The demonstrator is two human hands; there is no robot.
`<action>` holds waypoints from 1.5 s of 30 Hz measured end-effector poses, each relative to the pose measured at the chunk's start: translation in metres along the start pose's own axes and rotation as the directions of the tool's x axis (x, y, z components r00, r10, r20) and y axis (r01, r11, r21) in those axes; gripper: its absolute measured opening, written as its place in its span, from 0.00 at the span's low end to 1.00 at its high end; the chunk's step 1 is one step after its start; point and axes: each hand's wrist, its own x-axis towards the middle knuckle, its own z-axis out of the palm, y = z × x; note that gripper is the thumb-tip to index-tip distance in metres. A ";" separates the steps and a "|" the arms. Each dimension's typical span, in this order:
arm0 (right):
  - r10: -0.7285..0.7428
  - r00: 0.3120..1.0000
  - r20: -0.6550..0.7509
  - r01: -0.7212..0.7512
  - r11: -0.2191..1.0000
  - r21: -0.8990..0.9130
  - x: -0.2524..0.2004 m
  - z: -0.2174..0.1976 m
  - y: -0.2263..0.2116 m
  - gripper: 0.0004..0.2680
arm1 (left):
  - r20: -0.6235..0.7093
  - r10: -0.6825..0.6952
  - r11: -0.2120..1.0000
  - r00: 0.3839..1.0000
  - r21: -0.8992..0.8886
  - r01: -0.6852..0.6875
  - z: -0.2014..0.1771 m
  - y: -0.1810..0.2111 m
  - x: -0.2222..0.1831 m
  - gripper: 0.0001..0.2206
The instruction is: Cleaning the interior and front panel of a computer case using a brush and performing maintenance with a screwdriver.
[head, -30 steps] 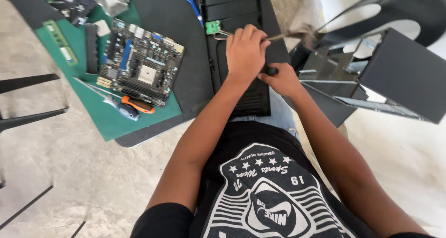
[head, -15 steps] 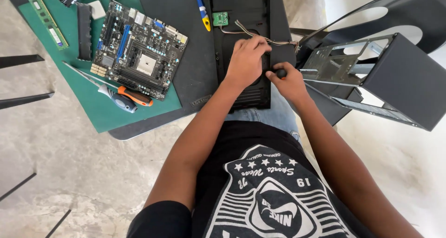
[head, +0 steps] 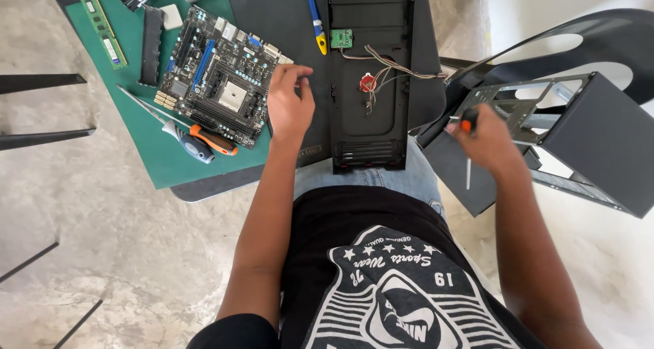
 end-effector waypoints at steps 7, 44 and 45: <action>-0.322 0.781 -0.536 0.407 0.912 0.045 -0.040 -0.086 -0.066 0.08 | 0.209 -0.004 1.000 0.978 0.017 0.000 0.015 -0.011 0.040 0.15; -0.723 0.488 -0.490 0.816 0.577 -0.038 0.062 -0.041 -0.196 0.12 | 0.422 0.178 0.975 0.889 0.049 -0.218 0.070 -0.032 0.056 0.29; -0.724 0.487 -0.489 0.817 0.576 -0.039 0.062 -0.041 -0.196 0.12 | 0.421 0.177 0.975 0.890 0.050 -0.218 0.070 -0.032 0.057 0.29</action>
